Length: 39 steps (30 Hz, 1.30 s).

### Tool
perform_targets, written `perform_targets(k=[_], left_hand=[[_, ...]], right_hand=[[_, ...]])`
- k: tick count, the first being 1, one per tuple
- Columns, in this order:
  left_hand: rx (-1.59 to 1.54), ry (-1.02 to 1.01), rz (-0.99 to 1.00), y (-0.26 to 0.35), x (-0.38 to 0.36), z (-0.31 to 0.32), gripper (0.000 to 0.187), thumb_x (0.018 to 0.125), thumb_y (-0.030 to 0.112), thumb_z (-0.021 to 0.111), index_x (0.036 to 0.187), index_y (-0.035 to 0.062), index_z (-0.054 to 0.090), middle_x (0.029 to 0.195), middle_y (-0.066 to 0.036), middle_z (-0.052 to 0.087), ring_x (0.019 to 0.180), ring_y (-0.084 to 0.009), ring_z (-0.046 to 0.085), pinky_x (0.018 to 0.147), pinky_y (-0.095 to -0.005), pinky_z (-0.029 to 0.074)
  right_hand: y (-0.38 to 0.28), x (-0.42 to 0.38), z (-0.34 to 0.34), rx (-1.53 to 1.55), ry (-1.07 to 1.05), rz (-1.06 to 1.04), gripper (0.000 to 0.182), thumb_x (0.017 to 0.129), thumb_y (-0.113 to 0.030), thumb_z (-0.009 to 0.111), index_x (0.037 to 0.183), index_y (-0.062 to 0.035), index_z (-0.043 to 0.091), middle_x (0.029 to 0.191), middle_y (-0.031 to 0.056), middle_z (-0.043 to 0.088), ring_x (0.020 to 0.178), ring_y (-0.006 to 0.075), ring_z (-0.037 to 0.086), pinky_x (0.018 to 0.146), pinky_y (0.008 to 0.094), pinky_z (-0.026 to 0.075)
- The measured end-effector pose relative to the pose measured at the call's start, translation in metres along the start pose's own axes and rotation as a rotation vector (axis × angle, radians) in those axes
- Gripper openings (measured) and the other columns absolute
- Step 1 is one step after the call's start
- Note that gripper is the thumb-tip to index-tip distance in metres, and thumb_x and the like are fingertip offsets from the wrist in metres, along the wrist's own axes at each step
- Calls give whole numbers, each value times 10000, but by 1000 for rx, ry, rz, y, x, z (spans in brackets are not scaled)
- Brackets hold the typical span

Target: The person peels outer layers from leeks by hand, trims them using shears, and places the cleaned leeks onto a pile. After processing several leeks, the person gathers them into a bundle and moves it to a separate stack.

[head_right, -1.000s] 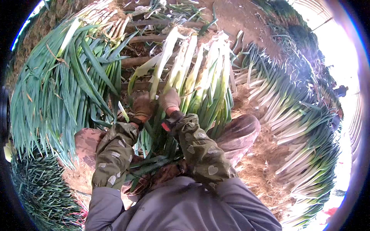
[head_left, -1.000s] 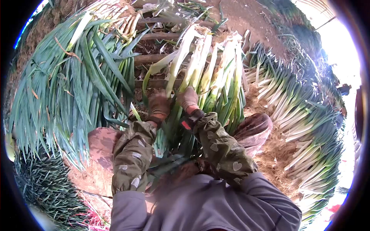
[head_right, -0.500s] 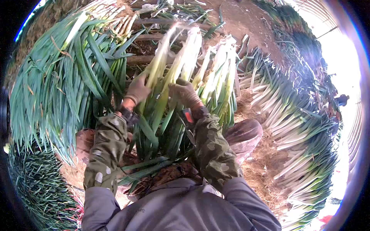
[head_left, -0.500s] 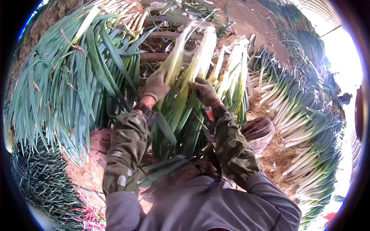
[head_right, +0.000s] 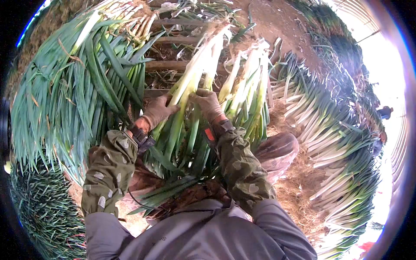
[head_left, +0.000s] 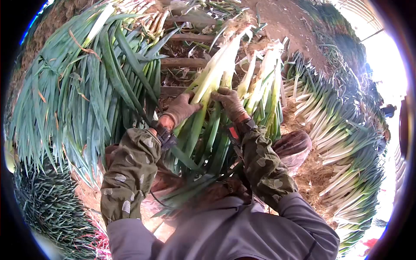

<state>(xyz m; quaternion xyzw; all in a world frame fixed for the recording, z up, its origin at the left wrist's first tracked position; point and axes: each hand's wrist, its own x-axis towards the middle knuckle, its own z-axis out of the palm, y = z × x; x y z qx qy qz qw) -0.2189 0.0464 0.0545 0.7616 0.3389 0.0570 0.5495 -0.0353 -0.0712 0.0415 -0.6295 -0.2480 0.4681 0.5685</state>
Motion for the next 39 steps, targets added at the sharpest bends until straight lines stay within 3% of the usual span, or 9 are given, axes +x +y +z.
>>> perform_targets(k=[3,7,14,18,22,26,30,34,39], left_hand=[[11,1,45,14,1,-6,711,766,463,833,1293,46,601,1009,-178,732,945,-322,708,878,-415,535],[297,191,-116,16,-4,21,624,681,341,896,1122,-5,620,1082,-243,702,1045,-408,678,921,-466,535],[414,106,-175,3,5,-11,627,665,357,869,1123,5,624,1048,-249,709,1013,-408,694,909,-471,541],[375,86,-178,-12,3,-24,522,639,320,839,1033,23,668,1008,-244,718,971,-391,703,892,-440,541],[-57,64,-98,-43,13,-14,489,607,232,830,1024,13,698,967,-205,727,895,-330,710,849,-386,537],[-165,30,-121,-45,11,-18,484,626,140,817,1083,20,718,964,-149,745,861,-239,699,832,-369,533],[-200,12,-154,-27,2,-16,429,657,130,810,1059,2,733,890,-122,749,788,-198,694,761,-349,546],[-275,64,-127,-28,2,2,371,684,138,788,1018,-18,744,799,-106,729,714,-180,679,684,-329,546],[-20,42,-172,-22,-10,13,393,692,153,738,1060,13,725,877,-206,728,809,-305,722,746,-379,556]], right_hand=[[-3,-5,6,-20,23,8,174,917,-127,722,990,31,729,813,12,689,657,78,591,554,254,496],[-4,-7,21,-103,104,74,244,912,-116,725,1076,65,719,893,64,721,708,114,621,611,273,519],[-21,6,10,53,342,-14,345,884,-109,756,1157,87,677,964,108,732,816,169,677,769,304,559],[-12,49,-47,202,595,-42,244,868,-109,763,1061,35,726,858,71,713,715,156,635,649,302,523],[-2,34,-9,-743,426,-154,332,880,-231,731,1117,0,696,900,111,697,786,227,645,724,365,530],[-18,-19,41,-945,746,-415,529,869,-288,762,1276,-7,572,1182,209,618,1013,336,664,878,430,550],[1,-19,54,-406,101,-3,358,971,-281,661,1131,38,636,901,77,698,674,159,659,625,288,542],[55,2,64,162,101,128,383,970,-272,657,1177,50,638,987,108,704,808,171,663,697,308,543],[98,22,64,167,0,66,347,970,-200,640,1247,8,620,1058,72,687,872,156,673,755,281,562]])
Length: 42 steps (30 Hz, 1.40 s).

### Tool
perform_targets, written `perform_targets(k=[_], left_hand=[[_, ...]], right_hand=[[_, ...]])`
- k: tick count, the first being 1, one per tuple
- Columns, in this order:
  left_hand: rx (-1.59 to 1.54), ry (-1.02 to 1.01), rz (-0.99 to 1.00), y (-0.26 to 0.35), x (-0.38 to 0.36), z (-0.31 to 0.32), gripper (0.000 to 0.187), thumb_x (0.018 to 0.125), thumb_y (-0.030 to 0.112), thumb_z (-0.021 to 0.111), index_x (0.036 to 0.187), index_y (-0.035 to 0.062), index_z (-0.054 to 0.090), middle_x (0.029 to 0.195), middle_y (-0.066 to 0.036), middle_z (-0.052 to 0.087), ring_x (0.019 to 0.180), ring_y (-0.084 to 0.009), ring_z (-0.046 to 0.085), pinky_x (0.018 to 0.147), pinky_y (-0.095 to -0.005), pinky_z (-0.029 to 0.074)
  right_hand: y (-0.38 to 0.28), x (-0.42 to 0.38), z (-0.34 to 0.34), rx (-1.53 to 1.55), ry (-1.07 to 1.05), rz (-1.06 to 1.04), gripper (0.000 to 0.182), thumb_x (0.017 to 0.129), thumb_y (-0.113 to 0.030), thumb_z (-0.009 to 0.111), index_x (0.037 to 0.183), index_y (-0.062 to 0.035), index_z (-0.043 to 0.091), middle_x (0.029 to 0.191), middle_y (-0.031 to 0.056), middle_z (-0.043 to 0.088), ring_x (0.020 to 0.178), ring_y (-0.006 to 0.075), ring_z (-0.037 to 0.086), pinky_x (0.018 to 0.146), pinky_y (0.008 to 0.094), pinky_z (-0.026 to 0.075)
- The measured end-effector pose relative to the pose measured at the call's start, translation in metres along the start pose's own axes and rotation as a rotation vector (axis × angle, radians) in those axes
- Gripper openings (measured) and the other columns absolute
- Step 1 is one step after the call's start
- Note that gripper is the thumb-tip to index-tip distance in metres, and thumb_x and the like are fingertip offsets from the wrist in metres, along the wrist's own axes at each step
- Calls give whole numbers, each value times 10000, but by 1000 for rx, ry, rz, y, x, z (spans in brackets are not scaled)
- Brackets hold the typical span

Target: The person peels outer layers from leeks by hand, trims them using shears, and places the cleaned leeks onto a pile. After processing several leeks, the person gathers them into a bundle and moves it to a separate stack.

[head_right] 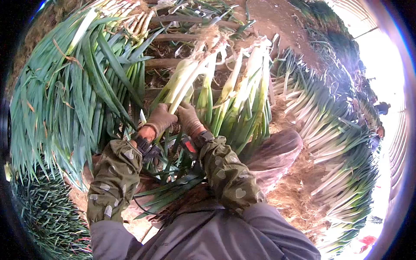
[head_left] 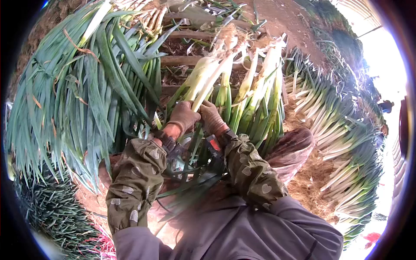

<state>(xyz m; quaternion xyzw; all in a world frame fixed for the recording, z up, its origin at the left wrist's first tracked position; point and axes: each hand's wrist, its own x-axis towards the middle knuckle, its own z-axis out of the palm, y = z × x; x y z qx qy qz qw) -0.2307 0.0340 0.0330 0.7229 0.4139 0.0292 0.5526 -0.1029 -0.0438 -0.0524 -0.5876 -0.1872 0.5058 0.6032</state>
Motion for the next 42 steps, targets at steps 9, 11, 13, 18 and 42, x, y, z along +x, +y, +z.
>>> perform_targets(k=[9,11,13,18,42], left_hand=[[-19,171,-190,-66,40,-36,354,662,160,771,977,1,741,819,-177,726,774,-282,720,726,-383,554],[-28,177,-176,-69,38,-33,314,658,158,773,939,20,739,777,-133,709,727,-248,698,705,-379,552],[-80,160,-195,-58,30,-33,312,648,174,795,915,28,725,781,-133,716,723,-246,700,709,-370,553],[-192,98,41,-42,28,-24,399,719,131,846,1080,20,717,901,-82,734,790,-194,683,740,-334,540],[-548,22,10,18,-5,-61,356,743,165,879,998,-9,701,868,-97,726,740,-187,687,674,-322,545]], right_hand=[[26,19,20,-393,34,110,447,891,-185,730,1252,56,624,1061,70,696,899,177,644,829,312,519],[43,11,28,-147,116,55,447,909,-223,734,1241,60,635,1063,69,693,935,169,624,850,315,496],[37,-2,29,108,106,65,445,919,-241,736,1228,63,641,1060,66,691,954,159,615,859,309,487],[-7,-19,17,-3,24,7,435,930,-239,722,1190,97,634,1051,84,680,936,158,608,841,307,484],[-111,-51,-34,-894,127,-294,214,889,-276,710,1011,-111,771,813,71,749,677,206,696,674,356,565]])
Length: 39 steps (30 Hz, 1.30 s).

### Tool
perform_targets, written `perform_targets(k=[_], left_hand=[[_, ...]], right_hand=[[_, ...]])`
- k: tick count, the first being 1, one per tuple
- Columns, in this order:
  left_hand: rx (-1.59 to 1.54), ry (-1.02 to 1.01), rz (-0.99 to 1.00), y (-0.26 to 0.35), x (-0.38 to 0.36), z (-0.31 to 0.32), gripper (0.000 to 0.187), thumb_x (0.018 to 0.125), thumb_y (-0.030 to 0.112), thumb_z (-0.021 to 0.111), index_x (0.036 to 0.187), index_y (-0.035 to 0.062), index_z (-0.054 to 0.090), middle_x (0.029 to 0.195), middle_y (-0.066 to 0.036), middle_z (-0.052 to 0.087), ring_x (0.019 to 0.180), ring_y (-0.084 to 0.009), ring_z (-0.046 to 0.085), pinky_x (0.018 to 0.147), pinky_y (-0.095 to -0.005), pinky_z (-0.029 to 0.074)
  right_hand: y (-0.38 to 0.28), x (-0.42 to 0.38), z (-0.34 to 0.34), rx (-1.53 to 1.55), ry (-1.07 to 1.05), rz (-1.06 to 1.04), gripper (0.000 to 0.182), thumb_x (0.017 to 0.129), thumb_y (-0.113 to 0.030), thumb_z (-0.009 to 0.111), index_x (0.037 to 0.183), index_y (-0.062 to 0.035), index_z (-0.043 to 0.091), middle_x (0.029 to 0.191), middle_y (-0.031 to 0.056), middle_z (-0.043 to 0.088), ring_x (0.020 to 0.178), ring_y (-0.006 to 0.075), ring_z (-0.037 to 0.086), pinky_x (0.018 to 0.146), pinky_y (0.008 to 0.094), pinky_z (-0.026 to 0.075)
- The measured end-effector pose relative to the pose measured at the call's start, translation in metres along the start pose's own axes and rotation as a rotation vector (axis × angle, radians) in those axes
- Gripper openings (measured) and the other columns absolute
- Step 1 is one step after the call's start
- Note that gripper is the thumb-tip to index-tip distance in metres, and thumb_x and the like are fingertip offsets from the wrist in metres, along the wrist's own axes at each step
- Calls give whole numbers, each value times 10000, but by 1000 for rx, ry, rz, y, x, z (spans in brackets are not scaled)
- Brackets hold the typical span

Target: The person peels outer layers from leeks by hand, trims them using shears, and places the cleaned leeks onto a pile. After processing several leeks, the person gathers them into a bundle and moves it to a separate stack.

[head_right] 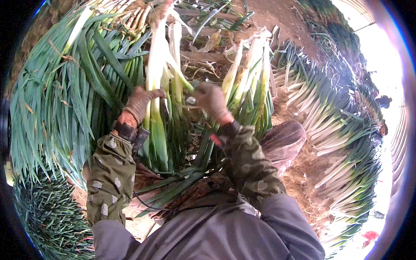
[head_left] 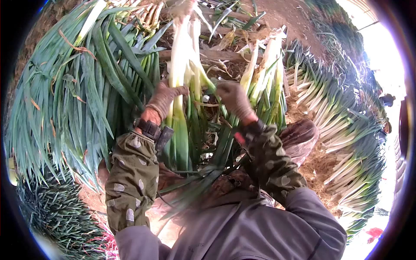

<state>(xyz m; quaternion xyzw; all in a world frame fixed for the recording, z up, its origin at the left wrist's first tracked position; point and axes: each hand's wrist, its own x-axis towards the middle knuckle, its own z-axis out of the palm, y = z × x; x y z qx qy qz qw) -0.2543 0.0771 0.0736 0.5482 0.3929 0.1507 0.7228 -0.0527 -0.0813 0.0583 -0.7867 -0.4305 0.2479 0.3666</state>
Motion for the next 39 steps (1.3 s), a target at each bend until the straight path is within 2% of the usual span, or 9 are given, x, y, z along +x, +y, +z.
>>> perform_targets(k=[3,9,17,21,25,28,32,36,39], left_hand=[[-97,-41,117,7,10,-12,368,793,146,833,1091,6,670,905,-97,707,662,-203,671,607,-321,542],[-51,-11,153,21,6,-3,530,835,53,755,1321,30,543,1041,-95,674,744,-194,680,637,-313,579],[-16,75,177,15,13,1,592,816,-4,752,1353,44,509,1069,-97,673,816,-209,680,635,-334,608],[-51,150,151,17,14,-4,558,811,-28,743,1329,19,540,1021,-111,701,699,-192,691,508,-309,569],[-94,257,110,12,24,-27,275,793,60,790,1028,-35,682,795,-106,702,547,-210,654,525,-327,525],[-130,247,147,21,20,-31,247,788,89,814,948,-56,694,780,-117,705,582,-209,654,561,-325,522],[-156,257,175,40,8,-21,352,805,41,804,1128,-28,683,1000,-96,732,870,-205,675,835,-297,517],[-169,240,180,33,11,-9,373,801,43,807,1141,-28,672,1032,-107,732,874,-210,666,834,-325,511],[-198,176,162,30,13,-19,364,805,61,810,1129,-31,670,1026,-106,731,877,-210,661,811,-339,512]], right_hand=[[39,38,-12,-213,-33,109,235,865,-248,709,1030,-97,781,767,130,732,669,201,694,673,355,544],[47,45,59,-283,-116,29,319,824,-340,727,1018,-90,766,904,190,726,864,373,700,803,438,548],[22,28,123,-195,-108,293,519,804,-388,756,1138,-2,664,1040,249,710,1004,403,680,883,445,528],[37,36,133,70,-55,241,383,835,-263,750,1105,-19,627,1038,222,702,1011,324,691,801,429,558],[-37,37,52,711,17,245,246,932,-209,683,1003,0,573,888,78,631,746,148,572,639,297,514],[2,81,35,453,-80,-79,275,970,-215,643,1097,27,612,877,22,622,751,89,552,622,259,466],[-74,53,-5,783,-57,69,195,957,-108,631,1108,17,630,889,32,660,750,117,635,637,288,600],[-58,76,22,141,-141,79,280,953,-184,673,1120,40,649,945,38,684,779,90,572,704,275,494],[-86,56,23,310,33,10,269,965,-198,662,1119,24,653,913,15,669,800,87,572,720,274,495]])
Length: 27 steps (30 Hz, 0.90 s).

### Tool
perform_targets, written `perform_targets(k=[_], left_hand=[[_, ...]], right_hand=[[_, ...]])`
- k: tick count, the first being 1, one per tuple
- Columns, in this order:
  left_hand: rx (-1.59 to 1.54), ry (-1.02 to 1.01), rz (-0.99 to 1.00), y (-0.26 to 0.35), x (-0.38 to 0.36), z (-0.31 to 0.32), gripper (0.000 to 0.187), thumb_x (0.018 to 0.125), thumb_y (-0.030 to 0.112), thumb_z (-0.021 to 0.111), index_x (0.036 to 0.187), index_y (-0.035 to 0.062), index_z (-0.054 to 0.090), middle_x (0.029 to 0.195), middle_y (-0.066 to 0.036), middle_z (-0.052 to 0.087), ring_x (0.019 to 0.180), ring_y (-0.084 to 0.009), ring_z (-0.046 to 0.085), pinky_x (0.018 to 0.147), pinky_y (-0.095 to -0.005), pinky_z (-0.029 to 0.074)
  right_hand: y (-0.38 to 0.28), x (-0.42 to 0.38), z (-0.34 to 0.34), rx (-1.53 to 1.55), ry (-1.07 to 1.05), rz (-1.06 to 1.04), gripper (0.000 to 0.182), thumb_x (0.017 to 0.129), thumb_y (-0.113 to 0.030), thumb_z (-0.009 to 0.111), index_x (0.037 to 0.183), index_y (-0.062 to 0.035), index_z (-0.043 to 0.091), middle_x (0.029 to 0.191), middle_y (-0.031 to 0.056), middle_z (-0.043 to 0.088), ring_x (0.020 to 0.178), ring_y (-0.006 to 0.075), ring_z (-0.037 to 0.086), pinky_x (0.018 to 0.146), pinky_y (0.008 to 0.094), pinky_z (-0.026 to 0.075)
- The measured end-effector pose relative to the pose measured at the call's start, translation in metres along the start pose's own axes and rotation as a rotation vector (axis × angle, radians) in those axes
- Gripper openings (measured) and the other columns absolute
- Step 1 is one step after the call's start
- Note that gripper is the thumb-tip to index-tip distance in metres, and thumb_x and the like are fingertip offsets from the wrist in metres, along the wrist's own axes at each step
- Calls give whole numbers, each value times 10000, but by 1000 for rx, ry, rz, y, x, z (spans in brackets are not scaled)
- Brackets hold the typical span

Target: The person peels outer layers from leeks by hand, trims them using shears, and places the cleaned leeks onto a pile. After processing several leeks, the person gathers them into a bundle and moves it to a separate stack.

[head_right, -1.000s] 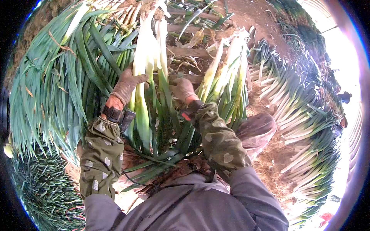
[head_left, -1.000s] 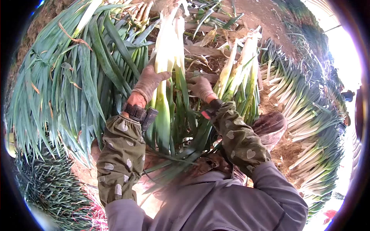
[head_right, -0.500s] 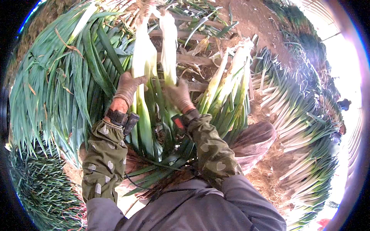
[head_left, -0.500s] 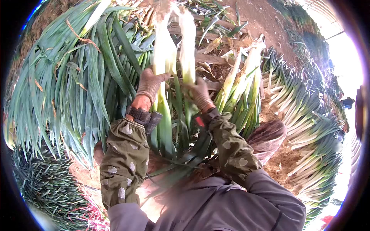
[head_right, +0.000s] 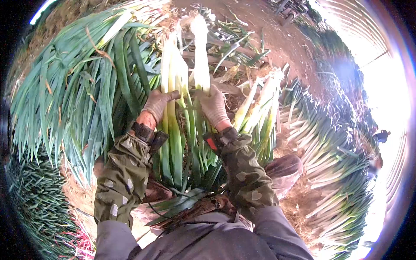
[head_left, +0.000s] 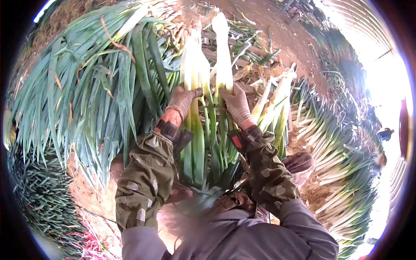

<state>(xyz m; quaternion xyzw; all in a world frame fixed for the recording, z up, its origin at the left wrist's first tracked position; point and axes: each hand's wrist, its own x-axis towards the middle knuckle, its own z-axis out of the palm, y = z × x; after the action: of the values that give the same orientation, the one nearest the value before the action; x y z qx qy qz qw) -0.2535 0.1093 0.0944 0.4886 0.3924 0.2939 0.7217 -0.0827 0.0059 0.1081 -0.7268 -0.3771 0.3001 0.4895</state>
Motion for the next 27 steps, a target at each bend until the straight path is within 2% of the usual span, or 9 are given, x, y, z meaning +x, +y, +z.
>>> perform_targets(k=[2,4,7,11,16,17,20,22,27], left_hand=[[70,167,-79,5,-4,1,313,827,124,810,1080,-22,699,948,-91,733,791,-192,660,731,-334,524],[-54,0,-39,11,-8,-4,333,812,223,838,1005,-17,712,842,-76,717,649,-204,631,621,-342,519],[-248,-46,-57,6,-5,-7,273,862,139,780,1085,4,699,926,-104,740,735,-203,684,642,-334,565],[-318,-95,-1,4,-1,0,277,893,116,749,1131,-6,676,1003,-142,749,723,-217,705,604,-349,598],[-259,-169,17,6,-3,2,296,925,169,725,1165,10,658,1005,-91,729,824,-208,696,685,-345,592],[-275,-144,22,7,-4,6,307,927,176,724,1178,14,652,1010,-83,722,838,-206,693,689,-352,589],[-347,-140,44,6,2,2,358,938,212,722,1229,31,620,1034,-69,692,885,-217,685,697,-391,582],[-368,-148,-2,12,-4,3,359,949,226,712,1234,29,615,1043,-76,691,880,-228,686,695,-404,585],[-385,-202,75,13,-28,21,518,1010,466,587,1257,12,617,1080,-64,677,948,-146,618,853,-294,514]], right_hand=[[-12,-2,-11,7,-233,170,262,990,-225,645,1114,5,658,897,16,670,749,91,595,666,264,510],[-14,3,-16,142,-236,255,259,982,-222,656,1097,10,668,896,18,676,736,96,617,658,262,529],[-5,9,-8,349,-165,107,272,931,-177,711,1094,40,680,919,38,698,757,112,641,676,265,539],[7,34,-2,-65,104,173,299,833,-122,790,1063,36,682,884,57,710,748,136,648,665,295,538],[2,35,10,-303,-79,91,300,829,-80,793,1079,40,679,874,51,718,757,122,656,678,289,539],[12,33,9,3,-174,22,365,841,-263,789,1012,42,684,871,64,722,749,142,681,711,303,558],[-36,-1,12,546,-212,178,331,920,-239,734,1094,35,670,955,62,715,769,129,665,721,290,562],[-32,-1,18,340,-196,66,331,998,-243,654,1190,27,652,1063,28,693,941,77,610,830,253,497],[-37,6,29,105,-183,90,412,1005,-387,629,1139,2,658,900,-30,582,807,69,458,728,237,426]])
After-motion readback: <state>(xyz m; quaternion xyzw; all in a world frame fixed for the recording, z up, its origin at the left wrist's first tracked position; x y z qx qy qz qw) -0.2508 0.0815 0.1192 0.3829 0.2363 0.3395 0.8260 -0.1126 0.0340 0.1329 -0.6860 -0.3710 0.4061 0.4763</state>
